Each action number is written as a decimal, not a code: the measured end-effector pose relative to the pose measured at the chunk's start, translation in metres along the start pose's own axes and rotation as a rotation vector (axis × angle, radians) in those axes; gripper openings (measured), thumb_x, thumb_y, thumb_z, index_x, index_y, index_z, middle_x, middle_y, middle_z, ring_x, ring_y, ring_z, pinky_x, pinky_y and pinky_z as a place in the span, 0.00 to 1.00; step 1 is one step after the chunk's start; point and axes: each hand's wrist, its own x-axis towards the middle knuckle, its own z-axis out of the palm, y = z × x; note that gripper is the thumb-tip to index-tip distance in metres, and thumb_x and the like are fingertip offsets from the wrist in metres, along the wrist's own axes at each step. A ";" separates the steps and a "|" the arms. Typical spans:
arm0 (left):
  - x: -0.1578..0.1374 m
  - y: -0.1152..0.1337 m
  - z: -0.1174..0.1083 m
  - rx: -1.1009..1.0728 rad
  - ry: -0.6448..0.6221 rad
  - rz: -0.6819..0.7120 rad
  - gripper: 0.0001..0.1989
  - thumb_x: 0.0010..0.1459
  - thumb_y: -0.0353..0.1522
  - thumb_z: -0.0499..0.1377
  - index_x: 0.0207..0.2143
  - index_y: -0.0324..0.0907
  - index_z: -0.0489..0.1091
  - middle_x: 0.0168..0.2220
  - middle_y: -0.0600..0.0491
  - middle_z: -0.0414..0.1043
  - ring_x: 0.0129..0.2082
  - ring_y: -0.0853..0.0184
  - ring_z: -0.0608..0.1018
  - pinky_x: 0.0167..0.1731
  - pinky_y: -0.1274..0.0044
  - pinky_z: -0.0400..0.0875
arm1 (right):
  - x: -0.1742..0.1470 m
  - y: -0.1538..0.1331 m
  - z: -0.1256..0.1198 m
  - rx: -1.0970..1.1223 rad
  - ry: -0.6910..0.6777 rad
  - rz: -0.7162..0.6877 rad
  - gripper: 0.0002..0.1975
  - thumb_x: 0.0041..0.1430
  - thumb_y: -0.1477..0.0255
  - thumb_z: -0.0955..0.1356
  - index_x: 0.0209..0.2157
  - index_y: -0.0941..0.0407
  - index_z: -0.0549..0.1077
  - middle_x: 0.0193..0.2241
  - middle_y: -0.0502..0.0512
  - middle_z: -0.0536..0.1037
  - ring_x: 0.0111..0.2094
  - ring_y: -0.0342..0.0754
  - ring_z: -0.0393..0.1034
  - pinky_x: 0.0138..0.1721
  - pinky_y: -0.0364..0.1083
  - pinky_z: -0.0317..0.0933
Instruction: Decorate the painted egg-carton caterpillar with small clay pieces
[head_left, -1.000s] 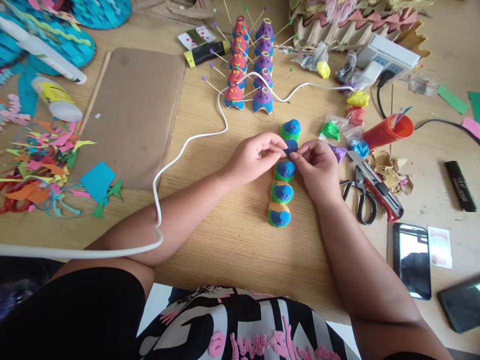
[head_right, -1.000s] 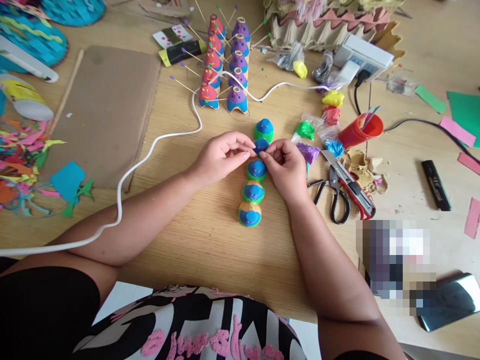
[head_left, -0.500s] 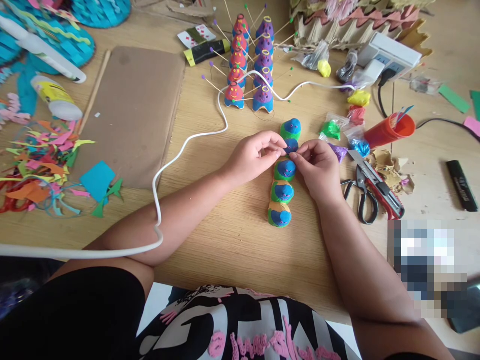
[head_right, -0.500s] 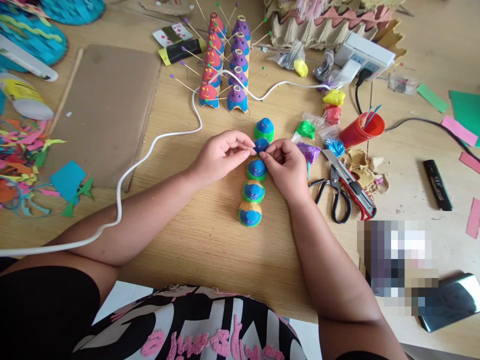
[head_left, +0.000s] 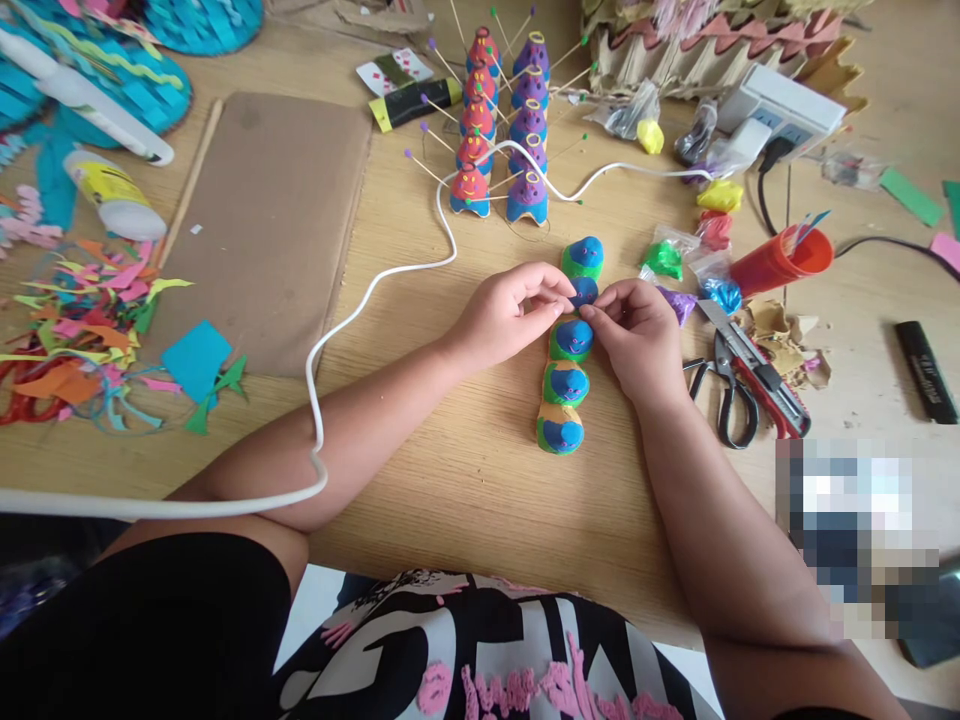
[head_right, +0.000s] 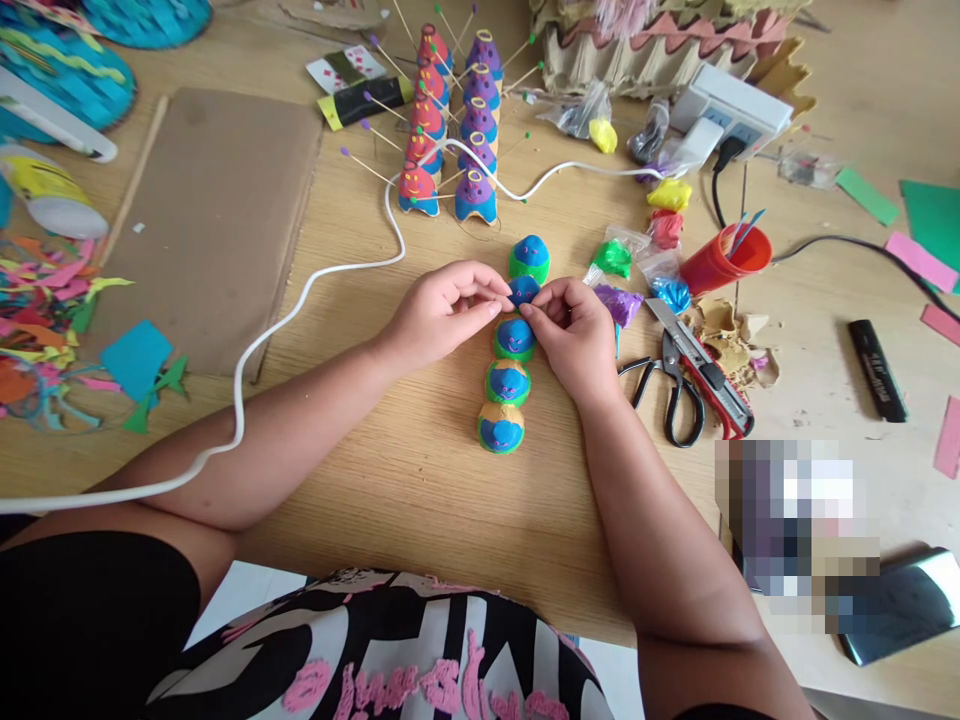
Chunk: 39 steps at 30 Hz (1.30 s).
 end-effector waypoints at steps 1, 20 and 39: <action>0.000 0.000 0.000 0.000 0.000 0.005 0.07 0.64 0.26 0.62 0.43 0.42 0.76 0.42 0.51 0.86 0.45 0.67 0.87 0.38 0.78 0.75 | 0.000 0.000 0.000 0.001 0.001 0.000 0.13 0.57 0.68 0.81 0.33 0.52 0.74 0.25 0.44 0.70 0.26 0.39 0.59 0.28 0.43 0.54; 0.000 0.000 -0.001 -0.007 0.003 -0.005 0.06 0.64 0.27 0.65 0.43 0.42 0.76 0.42 0.51 0.86 0.45 0.66 0.87 0.45 0.76 0.78 | 0.003 0.001 -0.001 0.010 0.033 -0.037 0.22 0.59 0.50 0.79 0.34 0.50 0.72 0.27 0.47 0.68 0.28 0.43 0.59 0.29 0.45 0.56; -0.002 0.002 -0.002 0.001 -0.015 -0.021 0.07 0.64 0.26 0.64 0.44 0.42 0.76 0.44 0.50 0.87 0.45 0.66 0.87 0.39 0.77 0.75 | 0.002 0.004 -0.001 0.042 -0.006 -0.029 0.14 0.60 0.63 0.79 0.37 0.50 0.73 0.25 0.44 0.64 0.26 0.40 0.56 0.28 0.44 0.52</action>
